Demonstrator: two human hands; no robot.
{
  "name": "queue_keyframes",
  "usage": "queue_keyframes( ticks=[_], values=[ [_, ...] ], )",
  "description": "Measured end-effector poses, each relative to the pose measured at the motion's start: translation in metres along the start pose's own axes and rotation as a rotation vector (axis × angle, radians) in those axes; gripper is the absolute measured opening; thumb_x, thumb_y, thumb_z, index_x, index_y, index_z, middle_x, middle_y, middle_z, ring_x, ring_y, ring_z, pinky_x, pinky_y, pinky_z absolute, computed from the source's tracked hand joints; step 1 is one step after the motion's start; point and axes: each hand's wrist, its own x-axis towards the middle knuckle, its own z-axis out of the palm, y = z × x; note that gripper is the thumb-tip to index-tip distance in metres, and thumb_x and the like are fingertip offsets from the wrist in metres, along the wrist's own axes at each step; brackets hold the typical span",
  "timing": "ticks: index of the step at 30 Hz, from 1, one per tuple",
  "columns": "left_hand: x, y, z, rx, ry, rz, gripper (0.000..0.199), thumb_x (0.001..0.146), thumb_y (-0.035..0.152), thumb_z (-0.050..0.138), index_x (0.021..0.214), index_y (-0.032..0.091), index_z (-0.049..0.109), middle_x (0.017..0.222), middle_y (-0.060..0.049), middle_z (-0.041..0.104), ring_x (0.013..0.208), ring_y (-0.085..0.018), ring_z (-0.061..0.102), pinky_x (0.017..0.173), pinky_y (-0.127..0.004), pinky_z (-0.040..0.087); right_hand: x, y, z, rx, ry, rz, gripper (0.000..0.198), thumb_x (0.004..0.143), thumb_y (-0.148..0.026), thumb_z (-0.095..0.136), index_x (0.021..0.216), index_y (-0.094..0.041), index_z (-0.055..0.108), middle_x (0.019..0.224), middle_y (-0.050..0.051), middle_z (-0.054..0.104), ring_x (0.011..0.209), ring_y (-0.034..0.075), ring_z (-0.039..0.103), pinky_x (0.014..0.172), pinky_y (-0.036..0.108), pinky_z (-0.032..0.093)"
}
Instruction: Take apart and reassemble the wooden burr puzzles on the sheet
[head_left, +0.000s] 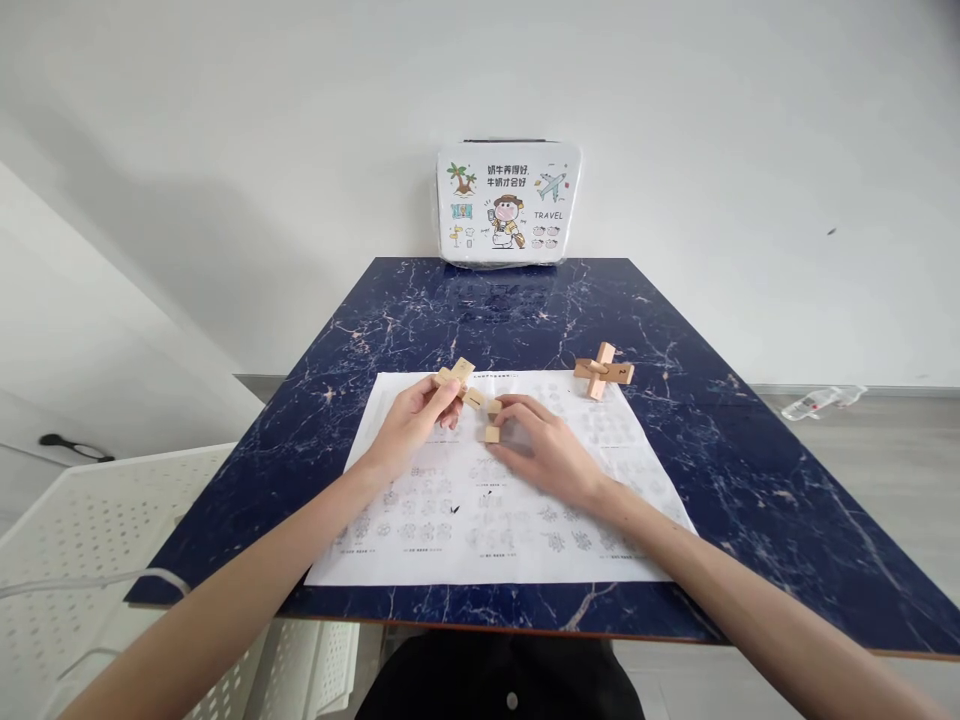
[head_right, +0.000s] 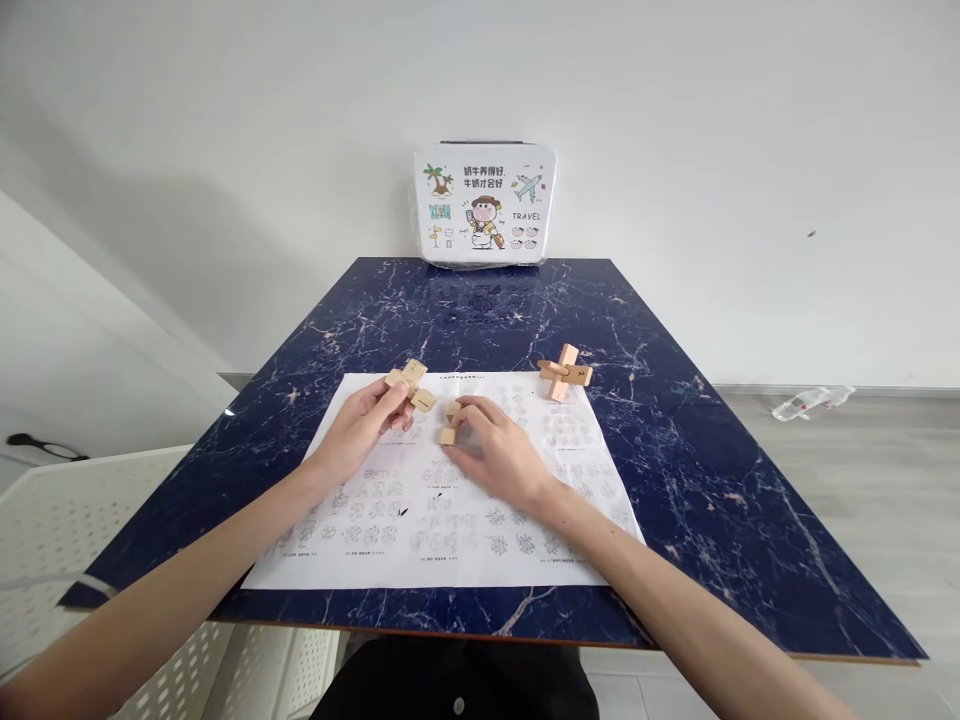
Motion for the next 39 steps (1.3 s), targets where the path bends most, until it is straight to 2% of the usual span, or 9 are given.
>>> queue_keyframes(
  ticks=[4,7,9,12,17,23,28,31,39],
  values=[
    [-0.001,0.001,-0.002,0.087,-0.057,-0.021,0.038,0.104,0.054,0.058,0.096,0.017,0.064,0.081,-0.003,0.060,0.069,-0.014,0.054,0.069,-0.030,0.045,0.004,-0.001,-0.011,0.467,0.058,0.212,0.038,0.090,-0.039,0.079,0.120,-0.028,0.059,0.134,0.011,0.068,0.126,0.029,0.066,0.114,0.056,0.050],
    [-0.005,0.001,0.000,0.140,-0.135,-0.006,0.038,0.105,0.055,0.056,0.096,0.018,0.060,0.077,0.000,0.056,0.066,-0.013,0.052,0.067,-0.029,0.044,0.006,-0.002,-0.019,0.796,-0.063,0.363,0.044,0.092,-0.047,0.078,0.128,-0.030,0.060,0.138,0.009,0.069,0.129,0.028,0.066,0.118,0.055,0.047],
    [-0.008,0.001,0.004,0.121,-0.173,-0.007,0.035,0.105,0.055,0.057,0.109,0.020,0.056,0.077,0.002,0.054,0.063,-0.012,0.048,0.062,-0.027,0.040,0.006,-0.002,-0.021,0.920,-0.132,0.400,0.044,0.092,-0.048,0.078,0.129,-0.029,0.061,0.137,0.009,0.070,0.128,0.028,0.068,0.120,0.056,0.044],
    [-0.012,0.001,0.009,0.074,-0.199,-0.014,0.038,0.105,0.052,0.058,0.128,0.026,0.043,0.082,0.003,0.057,0.062,-0.011,0.046,0.058,-0.025,0.037,0.006,-0.004,-0.020,1.020,-0.161,0.396,0.043,0.090,-0.046,0.081,0.125,-0.027,0.065,0.134,0.009,0.072,0.129,0.029,0.067,0.123,0.054,0.040],
    [-0.013,-0.002,0.011,0.076,-0.184,0.029,0.031,0.106,0.052,0.056,0.116,0.025,0.047,0.077,0.003,0.055,0.061,-0.011,0.045,0.055,-0.024,0.035,0.005,-0.006,-0.017,0.996,-0.195,0.399,0.045,0.089,-0.047,0.082,0.126,-0.027,0.066,0.135,0.009,0.072,0.129,0.029,0.066,0.122,0.055,0.041],
    [-0.014,-0.005,0.009,0.168,-0.160,0.046,0.033,0.105,0.051,0.059,0.123,0.025,0.054,0.073,0.003,0.057,0.058,-0.012,0.048,0.053,-0.024,0.039,0.003,-0.004,-0.020,0.790,-0.155,0.407,0.046,0.082,-0.043,0.087,0.121,-0.026,0.068,0.131,0.010,0.074,0.128,0.030,0.067,0.118,0.057,0.047],
    [-0.016,-0.002,0.012,0.172,-0.189,0.044,0.028,0.105,0.049,0.058,0.118,0.025,0.056,0.070,0.004,0.055,0.054,-0.012,0.047,0.050,-0.023,0.037,0.003,-0.003,-0.022,0.701,-0.186,0.376,0.047,0.083,-0.043,0.085,0.121,-0.025,0.066,0.131,0.011,0.074,0.117,0.030,0.073,0.102,0.053,0.060],
    [-0.017,0.000,0.013,0.184,-0.209,0.052,0.024,0.105,0.047,0.058,0.115,0.025,0.057,0.070,0.004,0.054,0.055,-0.012,0.047,0.051,-0.024,0.038,0.003,-0.003,-0.023,0.708,-0.234,0.392,0.051,0.081,-0.042,0.086,0.124,-0.024,0.065,0.133,0.012,0.072,0.112,0.030,0.075,0.095,0.050,0.063],
    [-0.016,0.006,0.015,0.360,-0.225,0.129,0.027,0.104,0.042,0.058,0.123,0.024,0.065,0.077,0.002,0.062,0.062,-0.013,0.055,0.059,-0.025,0.045,0.002,-0.005,-0.028,0.810,-0.372,0.453,0.041,0.079,-0.043,0.088,0.111,-0.022,0.074,0.116,0.010,0.079,0.113,0.030,0.074,0.108,0.054,0.053]
  ],
)
